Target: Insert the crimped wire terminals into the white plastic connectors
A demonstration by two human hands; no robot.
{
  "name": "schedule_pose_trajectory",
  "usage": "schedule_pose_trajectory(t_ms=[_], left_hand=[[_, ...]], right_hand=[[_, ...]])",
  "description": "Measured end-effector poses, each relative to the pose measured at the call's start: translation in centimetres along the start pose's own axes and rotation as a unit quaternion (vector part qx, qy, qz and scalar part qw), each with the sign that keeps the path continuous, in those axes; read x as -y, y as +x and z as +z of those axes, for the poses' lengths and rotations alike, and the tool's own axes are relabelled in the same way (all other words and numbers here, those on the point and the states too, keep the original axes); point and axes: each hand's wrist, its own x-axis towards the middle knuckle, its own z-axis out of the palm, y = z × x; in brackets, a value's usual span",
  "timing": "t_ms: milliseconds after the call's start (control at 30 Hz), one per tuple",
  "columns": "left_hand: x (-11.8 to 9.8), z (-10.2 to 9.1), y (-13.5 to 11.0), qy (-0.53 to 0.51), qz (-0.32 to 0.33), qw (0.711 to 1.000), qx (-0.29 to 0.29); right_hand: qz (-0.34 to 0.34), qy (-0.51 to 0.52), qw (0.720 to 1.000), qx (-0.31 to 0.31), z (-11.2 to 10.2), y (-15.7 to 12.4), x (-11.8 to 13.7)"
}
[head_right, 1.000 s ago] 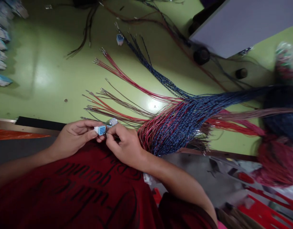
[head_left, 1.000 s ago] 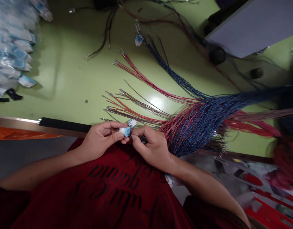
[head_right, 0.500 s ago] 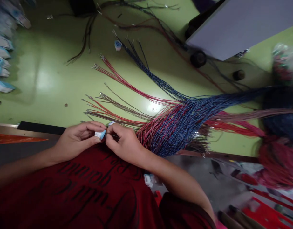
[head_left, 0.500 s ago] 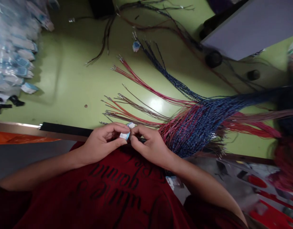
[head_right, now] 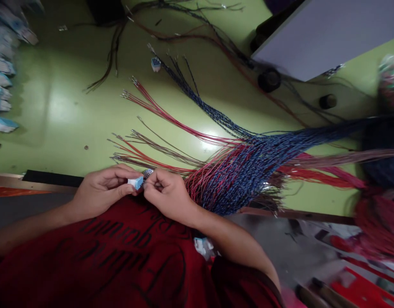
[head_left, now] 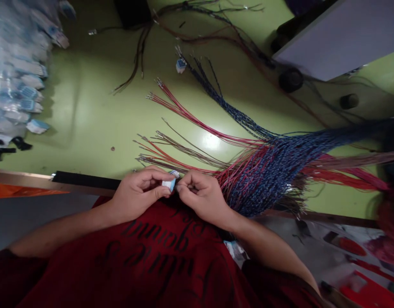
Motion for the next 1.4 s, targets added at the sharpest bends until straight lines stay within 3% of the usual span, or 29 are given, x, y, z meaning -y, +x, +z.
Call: schedule_pose_trajectory(t_ms=[167,367,467,800,1100,1400], left_hand=[[0.1,-1.2,0.4,0.114,0.057,0.987,-0.093],[-0.1,-1.0,0.8,-0.011,-0.062,0.997,-0.04],[0.1,-0.9,0.8,-0.046,-0.087,0.995,-0.009],[0.7,-1.3,1.0,-0.127,-0.107,0.985,0.043],[0.9,-1.4,0.9,-0.123,-0.108,0.985,0.058],[1.2,-1.2,1.0,-0.159,-0.13,0.976,0.066]], right_hand=[[0.026,0.032,0.997,-0.066,-1.5,0.7,-0.3],[0.025,0.013,0.997,-0.071,-1.1,0.8,-0.2],[0.007,-0.014,0.998,-0.064,-0.7,0.7,-0.2],[-0.063,-0.053,0.996,-0.032,-0.5,0.2,-0.1],[-0.084,-0.09,0.992,-0.023,-0.2,0.0,-0.4],[-0.199,-0.199,0.959,-0.022,0.0,-0.2,-1.2]])
